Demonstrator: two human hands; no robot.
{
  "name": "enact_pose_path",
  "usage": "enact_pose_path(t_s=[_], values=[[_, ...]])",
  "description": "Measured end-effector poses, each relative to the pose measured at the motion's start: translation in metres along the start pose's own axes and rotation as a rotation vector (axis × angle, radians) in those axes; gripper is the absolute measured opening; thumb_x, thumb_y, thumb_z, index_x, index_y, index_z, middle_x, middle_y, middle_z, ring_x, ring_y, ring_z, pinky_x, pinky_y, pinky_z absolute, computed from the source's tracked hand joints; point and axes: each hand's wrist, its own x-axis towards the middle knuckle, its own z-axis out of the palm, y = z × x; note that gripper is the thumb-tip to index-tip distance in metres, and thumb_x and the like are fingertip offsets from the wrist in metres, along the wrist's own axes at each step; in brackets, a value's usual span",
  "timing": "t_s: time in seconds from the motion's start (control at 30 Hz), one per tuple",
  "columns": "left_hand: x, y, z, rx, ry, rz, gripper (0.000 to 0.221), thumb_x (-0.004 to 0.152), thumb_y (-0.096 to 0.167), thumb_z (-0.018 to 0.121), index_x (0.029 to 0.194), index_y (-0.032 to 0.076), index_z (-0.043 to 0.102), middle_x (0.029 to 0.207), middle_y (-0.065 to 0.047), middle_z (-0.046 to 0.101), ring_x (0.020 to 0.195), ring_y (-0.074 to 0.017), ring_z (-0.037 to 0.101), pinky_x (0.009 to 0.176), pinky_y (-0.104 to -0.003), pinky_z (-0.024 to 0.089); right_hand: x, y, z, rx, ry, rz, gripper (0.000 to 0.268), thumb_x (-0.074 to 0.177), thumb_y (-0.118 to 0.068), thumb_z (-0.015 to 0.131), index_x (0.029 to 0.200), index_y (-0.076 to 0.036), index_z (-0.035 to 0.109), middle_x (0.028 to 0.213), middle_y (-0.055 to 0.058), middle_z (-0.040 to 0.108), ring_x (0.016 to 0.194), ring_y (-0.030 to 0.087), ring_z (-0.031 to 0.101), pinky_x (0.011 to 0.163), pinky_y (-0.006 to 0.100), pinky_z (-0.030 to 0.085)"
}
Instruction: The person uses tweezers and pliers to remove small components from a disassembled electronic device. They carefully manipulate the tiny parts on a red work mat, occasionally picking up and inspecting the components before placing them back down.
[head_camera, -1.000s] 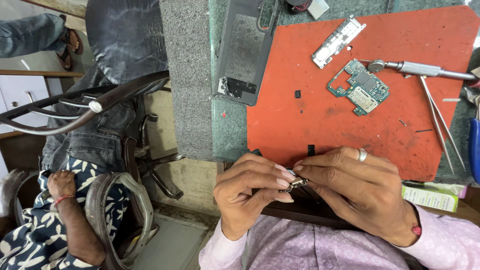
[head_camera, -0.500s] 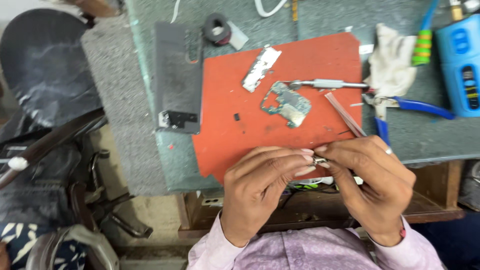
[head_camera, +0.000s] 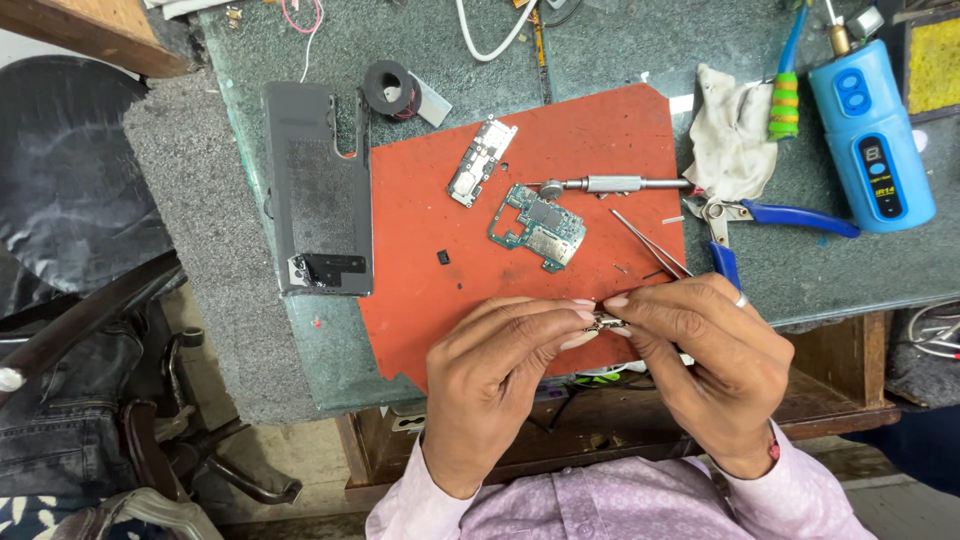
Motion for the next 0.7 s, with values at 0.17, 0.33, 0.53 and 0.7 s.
enact_pose_path(t_s=[0.17,0.33,0.53,0.7], values=[[-0.0001,-0.0011,0.0000,0.004,0.000,0.010,0.016,0.093,0.007,0.074,0.110,0.009,0.073,0.109,-0.001,0.078,0.103,-0.0201,0.076,0.086,-0.032,0.061,0.0000,0.0003,0.0004,0.006,0.000,0.007,0.021,0.082,0.006,0.080,0.102,0.000,0.074,0.097,0.010,0.075,0.089,0.021,0.072,0.081,0.031,0.053],[-0.0014,-0.0014,-0.0004,-0.004,0.001,0.019,0.016,0.094,0.007,0.074,0.109,0.009,0.073,0.108,-0.001,0.078,0.102,-0.0199,0.076,0.085,-0.032,0.061,-0.0001,-0.0004,-0.0006,0.005,-0.005,0.015,0.019,0.084,0.006,0.079,0.101,0.000,0.074,0.096,0.009,0.076,0.087,0.020,0.073,0.081,0.030,0.053],[-0.0028,-0.0026,-0.0007,-0.027,0.002,0.025,0.015,0.094,0.008,0.074,0.109,0.009,0.074,0.108,-0.001,0.078,0.101,-0.0194,0.076,0.084,-0.032,0.061,-0.0009,-0.0013,-0.0010,0.001,-0.013,0.024,0.019,0.084,0.006,0.078,0.101,0.000,0.075,0.096,0.009,0.076,0.088,0.021,0.073,0.082,0.030,0.054],[-0.0037,-0.0048,-0.0012,-0.034,0.002,0.043,0.016,0.094,0.009,0.074,0.110,0.010,0.075,0.109,-0.001,0.078,0.102,-0.0188,0.076,0.085,-0.032,0.061,-0.0020,-0.0015,0.0003,0.010,-0.005,0.024,0.021,0.084,0.006,0.079,0.103,0.000,0.075,0.096,0.010,0.076,0.089,0.021,0.073,0.083,0.031,0.055]])
